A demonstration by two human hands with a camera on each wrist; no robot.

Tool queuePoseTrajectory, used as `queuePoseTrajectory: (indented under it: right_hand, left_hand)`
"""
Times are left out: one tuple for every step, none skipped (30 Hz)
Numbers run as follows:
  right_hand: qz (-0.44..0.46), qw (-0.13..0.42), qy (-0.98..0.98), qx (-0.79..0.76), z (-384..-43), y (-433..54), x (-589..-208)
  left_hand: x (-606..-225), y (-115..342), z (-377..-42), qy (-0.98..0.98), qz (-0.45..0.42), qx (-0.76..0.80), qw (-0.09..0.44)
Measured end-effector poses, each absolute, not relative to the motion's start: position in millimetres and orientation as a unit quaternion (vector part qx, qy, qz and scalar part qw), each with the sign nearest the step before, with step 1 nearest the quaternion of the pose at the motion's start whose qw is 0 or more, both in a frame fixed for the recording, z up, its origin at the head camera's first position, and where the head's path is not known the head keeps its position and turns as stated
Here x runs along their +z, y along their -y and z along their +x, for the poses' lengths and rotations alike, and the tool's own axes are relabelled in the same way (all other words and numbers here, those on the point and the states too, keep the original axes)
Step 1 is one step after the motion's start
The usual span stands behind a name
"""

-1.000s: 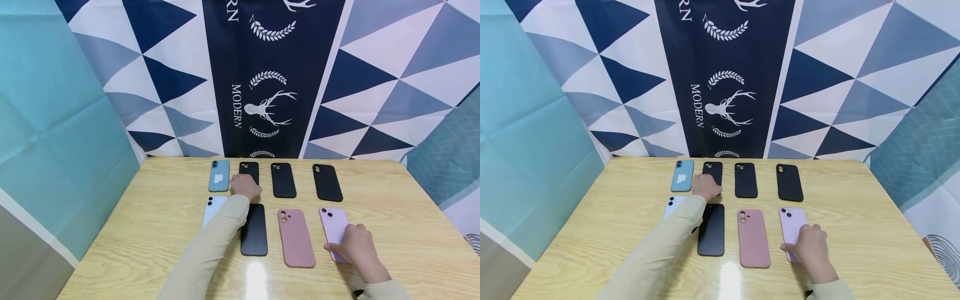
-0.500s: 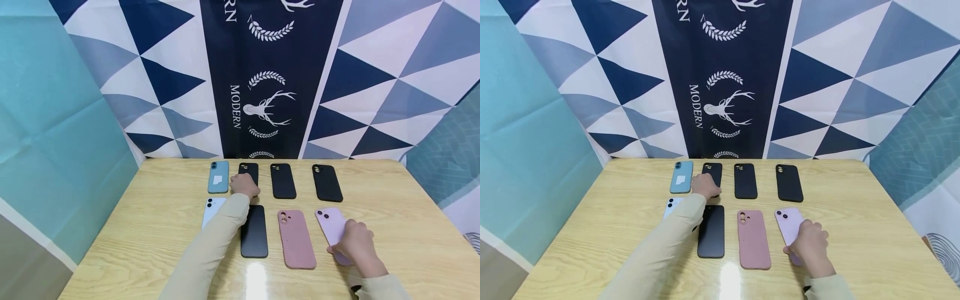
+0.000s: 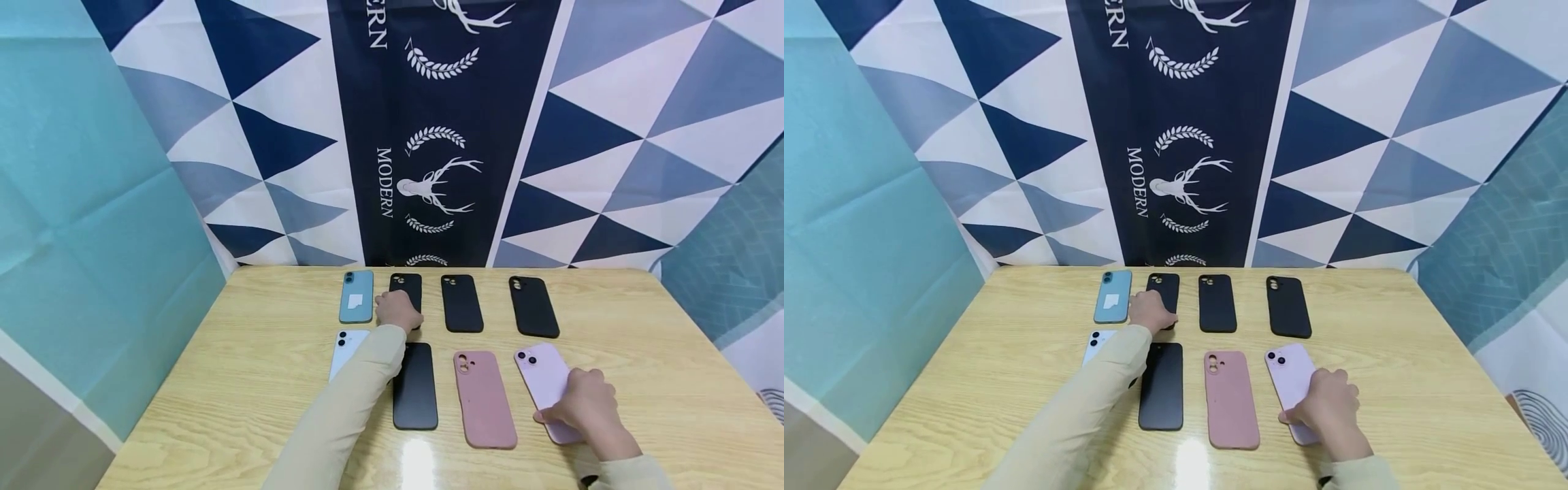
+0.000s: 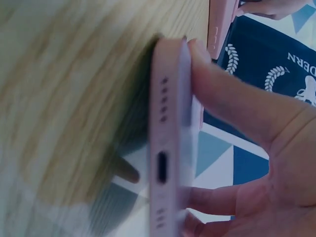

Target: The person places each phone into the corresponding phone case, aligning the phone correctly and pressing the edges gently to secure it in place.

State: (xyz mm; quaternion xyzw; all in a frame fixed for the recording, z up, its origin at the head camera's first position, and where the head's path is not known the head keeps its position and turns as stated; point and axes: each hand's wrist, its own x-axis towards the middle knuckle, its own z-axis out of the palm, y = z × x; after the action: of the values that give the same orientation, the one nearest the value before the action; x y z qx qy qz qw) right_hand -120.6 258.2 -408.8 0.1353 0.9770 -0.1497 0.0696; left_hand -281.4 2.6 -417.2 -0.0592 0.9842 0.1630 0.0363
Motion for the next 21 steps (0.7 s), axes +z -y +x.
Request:
queuePoseTrajectory:
  right_hand:
    - [0.131, 0.072, -0.977, -0.153, -120.5, -259.3, -408.3]
    - [0.127, 0.072, -0.977, -0.156, -120.4, -260.1, -407.9]
    - [0.121, 0.071, -0.977, -0.161, -120.0, -260.9, -407.8]
    - [0.116, 0.069, -0.977, -0.166, -120.1, -261.5, -407.4]
    - [0.111, 0.066, -0.977, -0.17, -120.0, -262.2, -407.6]
    - [0.109, 0.066, -0.977, -0.174, -120.2, -262.7, -407.7]
    - [0.106, 0.065, -0.976, -0.176, -120.4, -263.0, -407.6]
    - [0.103, 0.065, -0.977, -0.176, -120.4, -263.2, -407.6]
    - [0.101, 0.066, -0.977, -0.174, -120.4, -263.1, -407.5]
    - [0.099, 0.067, -0.978, -0.172, -120.6, -263.0, -407.7]
    - [0.097, 0.069, -0.978, -0.17, -120.5, -262.8, -407.6]
    - [0.095, 0.074, -0.978, -0.169, -120.3, -262.9, -407.5]
    - [0.091, 0.075, -0.979, -0.167, -120.4, -262.7, -406.7]
    - [0.087, 0.076, -0.979, -0.165, -120.6, -263.2, -406.2]
    - [0.083, 0.077, -0.98, -0.163, -121.0, -263.9, -405.5]
    - [0.079, 0.078, -0.981, -0.16, -121.5, -264.7, -405.0]
    - [0.077, 0.079, -0.981, -0.157, -122.6, -265.4, -403.5]
    - [0.075, 0.081, -0.982, -0.153, -123.9, -266.4, -402.3]
    - [0.074, 0.081, -0.983, -0.148, -125.3, -267.2, -400.6]
    - [0.073, 0.084, -0.983, -0.144, -126.5, -268.3, -399.3]
    - [0.074, 0.086, -0.983, -0.142, -127.6, -269.0, -397.9]
  left_hand:
    - [-417.1, -2.8, -280.9, -0.984, -0.06, 0.163, 0.034]
    - [-416.8, -3.0, -280.4, -0.984, -0.061, 0.163, 0.032]
    - [-416.8, -3.4, -280.0, -0.985, -0.062, 0.16, 0.028]
    - [-417.4, -3.8, -279.9, -0.985, -0.063, 0.157, 0.021]
    - [-418.2, -4.2, -280.3, -0.986, -0.065, 0.152, 0.015]
    - [-418.8, -4.5, -280.8, -0.987, -0.067, 0.146, 0.008]
    - [-419.1, -4.4, -281.4, -0.988, -0.067, 0.136, 0.003]
    - [-419.3, -4.0, -281.9, -0.99, -0.066, 0.124, -0.002]
    - [-419.8, -3.3, -282.7, -0.992, -0.064, 0.109, -0.007]
    - [-420.1, -2.3, -283.6, -0.993, -0.062, 0.097, -0.011]
    - [-419.7, -0.8, -284.4, -0.994, -0.06, 0.087, -0.012]
    - [-419.2, 0.8, -284.9, -0.995, -0.056, 0.078, -0.015]
    - [-418.5, 2.7, -285.2, -0.996, -0.052, 0.073, -0.015]
    - [-417.8, 4.4, -285.9, -0.995, -0.051, 0.078, -0.016]
    - [-417.2, 6.2, -286.8, -0.994, -0.054, 0.097, -0.017]
    - [-417.3, 8.0, -287.3, -0.99, -0.059, 0.126, -0.017]
    - [-416.4, 9.9, -287.7, -0.986, -0.065, 0.156, -0.017]
    - [-415.7, 11.6, -288.3, -0.979, -0.071, 0.189, -0.016]
    - [-414.9, 13.6, -288.9, -0.972, -0.079, 0.223, -0.016]
    - [-413.8, 15.4, -289.5, -0.963, -0.087, 0.254, -0.018]
    - [-413.3, 17.3, -290.1, -0.956, -0.094, 0.279, -0.018]
